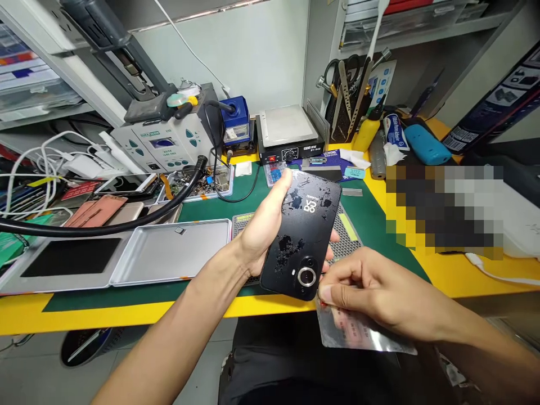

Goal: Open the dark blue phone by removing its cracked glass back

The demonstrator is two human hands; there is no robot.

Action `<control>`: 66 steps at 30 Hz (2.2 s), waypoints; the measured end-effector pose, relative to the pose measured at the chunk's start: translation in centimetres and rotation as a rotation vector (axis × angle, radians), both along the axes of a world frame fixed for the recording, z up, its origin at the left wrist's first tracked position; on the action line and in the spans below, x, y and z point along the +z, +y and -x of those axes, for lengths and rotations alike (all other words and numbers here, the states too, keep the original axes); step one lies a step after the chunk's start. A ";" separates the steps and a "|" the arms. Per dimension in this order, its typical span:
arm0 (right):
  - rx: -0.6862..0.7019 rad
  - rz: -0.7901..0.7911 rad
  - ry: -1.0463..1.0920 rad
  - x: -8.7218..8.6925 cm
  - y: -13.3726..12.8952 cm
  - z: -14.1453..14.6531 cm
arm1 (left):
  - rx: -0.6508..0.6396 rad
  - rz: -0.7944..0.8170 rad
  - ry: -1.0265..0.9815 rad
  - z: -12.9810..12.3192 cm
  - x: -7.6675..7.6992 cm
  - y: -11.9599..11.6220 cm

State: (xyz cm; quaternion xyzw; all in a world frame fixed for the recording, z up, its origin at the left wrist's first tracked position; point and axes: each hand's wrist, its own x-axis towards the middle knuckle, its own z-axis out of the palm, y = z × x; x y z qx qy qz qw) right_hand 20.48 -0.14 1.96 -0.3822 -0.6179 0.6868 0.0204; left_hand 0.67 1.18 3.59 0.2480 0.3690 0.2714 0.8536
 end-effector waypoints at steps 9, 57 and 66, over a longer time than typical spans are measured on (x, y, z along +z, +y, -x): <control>-0.022 0.017 0.037 -0.3 -0.3 -0.2 | 0.003 0.016 -0.045 0.4 -0.3 0.1; -0.069 -0.016 0.124 -0.3 -0.4 -0.2 | 0.005 0.045 -0.029 0.1 0.5 -0.1; -0.074 -0.077 0.158 -0.4 -0.5 -0.4 | -0.045 0.057 -0.097 0.7 -0.6 0.0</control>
